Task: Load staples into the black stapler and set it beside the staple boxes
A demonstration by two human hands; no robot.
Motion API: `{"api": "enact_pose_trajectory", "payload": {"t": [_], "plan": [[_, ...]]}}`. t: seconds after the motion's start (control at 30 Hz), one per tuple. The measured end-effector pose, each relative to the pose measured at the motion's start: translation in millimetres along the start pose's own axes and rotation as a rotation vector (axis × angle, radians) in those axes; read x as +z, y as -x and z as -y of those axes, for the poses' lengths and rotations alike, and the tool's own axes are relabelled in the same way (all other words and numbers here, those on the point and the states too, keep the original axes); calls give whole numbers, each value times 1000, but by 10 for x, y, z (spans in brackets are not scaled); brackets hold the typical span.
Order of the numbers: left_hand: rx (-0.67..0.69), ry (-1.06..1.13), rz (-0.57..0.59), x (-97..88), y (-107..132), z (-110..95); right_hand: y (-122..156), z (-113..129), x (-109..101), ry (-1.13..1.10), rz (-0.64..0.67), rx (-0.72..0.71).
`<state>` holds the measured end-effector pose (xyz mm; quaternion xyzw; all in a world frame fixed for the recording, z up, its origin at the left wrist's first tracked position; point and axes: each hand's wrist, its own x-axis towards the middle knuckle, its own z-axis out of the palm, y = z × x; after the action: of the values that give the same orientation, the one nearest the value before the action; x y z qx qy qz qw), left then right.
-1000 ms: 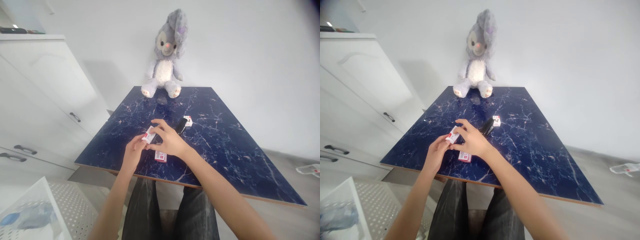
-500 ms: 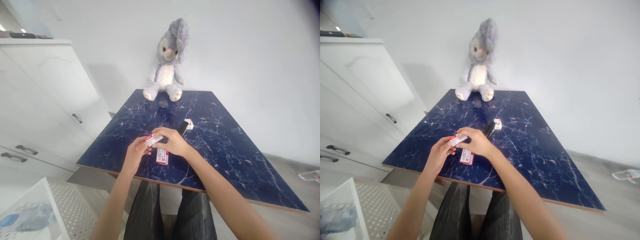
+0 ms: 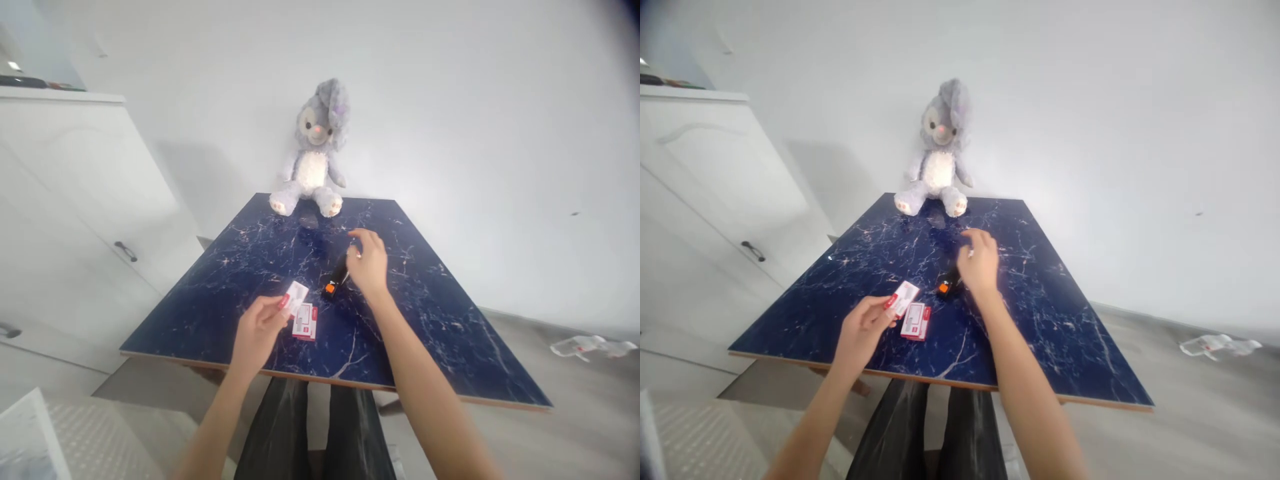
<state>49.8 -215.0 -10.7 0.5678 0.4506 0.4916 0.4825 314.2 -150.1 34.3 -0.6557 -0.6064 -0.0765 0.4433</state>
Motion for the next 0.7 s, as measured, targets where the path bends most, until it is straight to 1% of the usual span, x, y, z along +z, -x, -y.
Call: {"api": "enact_pose_trajectory", "payload": {"t": [0.03,0.07,0.1,0.17,0.2,0.23,0.27,0.33,0.4,0.43,0.53,0.63,0.7], "plan": [[18,-58,28,30,56,-6,-39,-136,7,68,-2,65],[50,-149,54,56,108,-13,-64,-266,21,120,28,102],[98,-269,75,76,151,-22,-75,-382,39,157,93,99],[208,-505,96,92,203,-41,-62,-553,73,185,328,19],[258,-582,103,89,212,-48,-45,-605,83,201,426,-13],[297,-623,117,81,211,-52,-26,-637,88,219,491,-32],[323,-637,145,70,205,-51,-9,-652,90,238,525,-38],[338,-651,237,50,187,-39,8,-654,87,262,524,-34],[326,-683,337,40,178,-22,0,-648,85,254,517,-19],[316,-700,367,37,180,-18,-11,-651,86,249,514,-2],[320,-723,408,39,188,-46,-47,-696,101,274,458,107],[390,-752,410,74,136,-145,-59,-765,136,306,343,264],[435,-786,490,136,33,-240,-53,-800,165,300,290,336]]}}
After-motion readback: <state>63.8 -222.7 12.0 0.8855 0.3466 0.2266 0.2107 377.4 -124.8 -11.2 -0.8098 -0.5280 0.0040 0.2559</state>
